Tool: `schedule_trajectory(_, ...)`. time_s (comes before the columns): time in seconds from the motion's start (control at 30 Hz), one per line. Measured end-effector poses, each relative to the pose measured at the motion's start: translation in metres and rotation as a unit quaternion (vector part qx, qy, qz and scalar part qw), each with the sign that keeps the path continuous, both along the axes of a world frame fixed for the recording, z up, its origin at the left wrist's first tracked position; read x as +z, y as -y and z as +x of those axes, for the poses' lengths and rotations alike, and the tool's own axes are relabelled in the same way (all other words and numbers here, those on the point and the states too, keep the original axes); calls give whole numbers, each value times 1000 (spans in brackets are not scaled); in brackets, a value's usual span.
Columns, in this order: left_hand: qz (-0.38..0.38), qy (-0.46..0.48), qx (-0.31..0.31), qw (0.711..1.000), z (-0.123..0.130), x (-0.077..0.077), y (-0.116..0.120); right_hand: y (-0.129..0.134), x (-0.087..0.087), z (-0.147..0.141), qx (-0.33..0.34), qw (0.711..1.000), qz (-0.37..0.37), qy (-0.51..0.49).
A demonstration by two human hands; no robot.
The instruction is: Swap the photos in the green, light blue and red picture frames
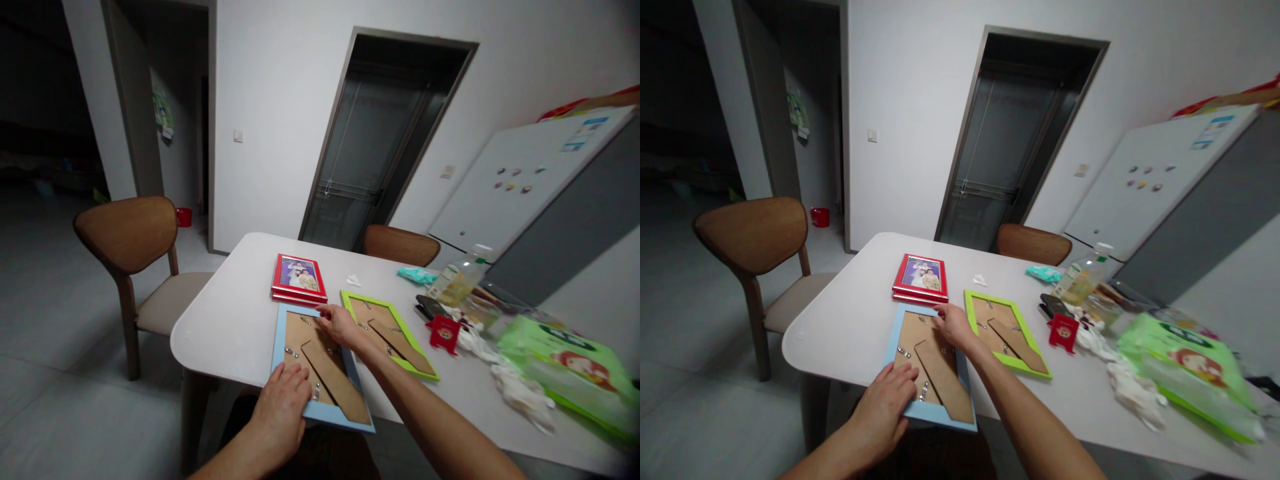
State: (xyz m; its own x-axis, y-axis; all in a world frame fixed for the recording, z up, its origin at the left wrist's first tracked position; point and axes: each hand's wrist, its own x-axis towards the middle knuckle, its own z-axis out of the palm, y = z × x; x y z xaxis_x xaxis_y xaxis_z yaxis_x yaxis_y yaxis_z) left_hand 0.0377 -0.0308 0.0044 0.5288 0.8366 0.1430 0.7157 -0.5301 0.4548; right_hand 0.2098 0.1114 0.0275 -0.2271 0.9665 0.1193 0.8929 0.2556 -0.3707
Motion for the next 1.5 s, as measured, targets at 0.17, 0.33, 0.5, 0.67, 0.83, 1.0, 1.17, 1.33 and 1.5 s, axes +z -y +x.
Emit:
schedule_trajectory(0.17,19,3,19,1000,-5,-7,2,35,0,21,5,1000,2,26)
schedule_trajectory(0.33,19,22,57,998,-8,-3,4,63,-10,28,94,992,17,82)
schedule_trajectory(0.5,1,33,68,997,-10,3,2,64,-8,27,97,993,-28,54)
schedule_trajectory(0.67,8,61,69,996,-16,3,3,70,1,28,93,993,-74,18)
schedule_trajectory(0.83,18,34,49,998,-16,5,7,71,-2,27,92,994,-57,22)
schedule_trajectory(1.0,2,-17,11,1000,-12,5,2,56,-1,19,81,996,-34,22)
schedule_trajectory(1.17,-8,-35,16,999,-5,6,1,26,2,-7,6,1000,18,6)
schedule_trajectory(1.33,-1,-22,29,999,2,3,5,4,-14,-27,-77,997,7,8)
schedule_trajectory(1.5,15,12,40,999,5,-1,7,-11,-29,-27,-123,992,-6,8)
